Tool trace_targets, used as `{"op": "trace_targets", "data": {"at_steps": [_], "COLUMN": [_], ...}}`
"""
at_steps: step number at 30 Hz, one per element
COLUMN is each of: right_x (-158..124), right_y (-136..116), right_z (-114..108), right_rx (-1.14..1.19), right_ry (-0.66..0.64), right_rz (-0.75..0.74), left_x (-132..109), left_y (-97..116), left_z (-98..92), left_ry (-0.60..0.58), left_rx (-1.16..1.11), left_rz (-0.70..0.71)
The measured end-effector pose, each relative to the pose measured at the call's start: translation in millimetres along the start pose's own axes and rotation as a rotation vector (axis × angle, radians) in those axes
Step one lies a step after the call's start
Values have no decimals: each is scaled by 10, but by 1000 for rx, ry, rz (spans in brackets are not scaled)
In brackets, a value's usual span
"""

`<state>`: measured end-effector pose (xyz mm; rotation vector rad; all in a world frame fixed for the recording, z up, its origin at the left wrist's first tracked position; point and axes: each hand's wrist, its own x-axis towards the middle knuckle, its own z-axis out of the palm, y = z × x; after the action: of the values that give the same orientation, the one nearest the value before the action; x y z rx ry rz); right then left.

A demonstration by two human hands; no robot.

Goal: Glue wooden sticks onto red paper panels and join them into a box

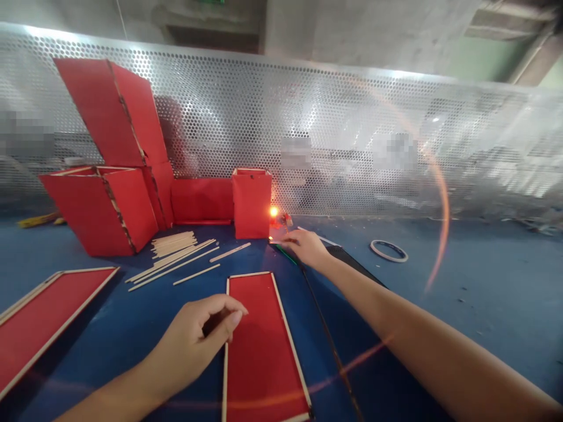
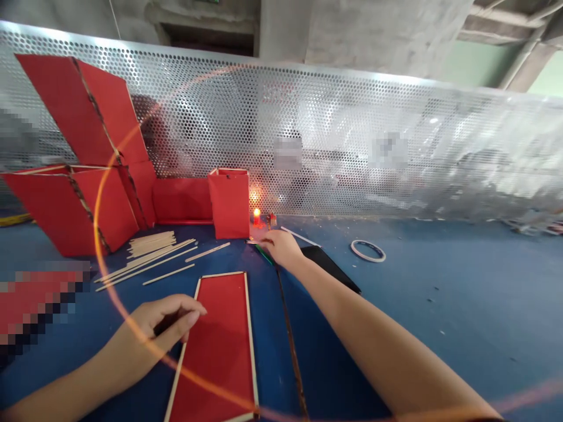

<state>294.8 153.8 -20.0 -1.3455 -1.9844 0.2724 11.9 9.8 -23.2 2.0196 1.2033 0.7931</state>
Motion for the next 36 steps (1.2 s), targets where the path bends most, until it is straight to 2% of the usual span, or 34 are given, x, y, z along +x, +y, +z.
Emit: {"op": "trace_targets", "data": {"at_steps": [3,6,12,15,20,23,27,30,36], "right_x": [21,23,22,23,-60,-208,-432,-501,-464], "right_y": [57,81,95,71,-190,-468,-734,-771,-739], "right_z": [56,80,103,79,-43,-66,37,146,224], "right_rx": [-98,-151,-198,-210,-187,-134,-131,-164,-192], "right_ry": [-91,-121,-120,-73,29,-74,-250,-271,-226], "right_rz": [-1,-16,-51,-43,-26,-80,-136,-115,-38], "left_x": [-5,-4,0,7,-3,-57,-142,-169,-178], "left_y": [-23,-39,-53,-64,-60,-33,23,56,50], "left_z": [-2,6,6,0,-13,-7,25,39,34], "left_ry": [-9,-21,-23,-26,10,-6,-111,-139,-98], "left_rx": [-4,-12,-40,-39,59,180,270,280,257], "left_rz": [8,8,0,12,14,8,51,80,115]}}
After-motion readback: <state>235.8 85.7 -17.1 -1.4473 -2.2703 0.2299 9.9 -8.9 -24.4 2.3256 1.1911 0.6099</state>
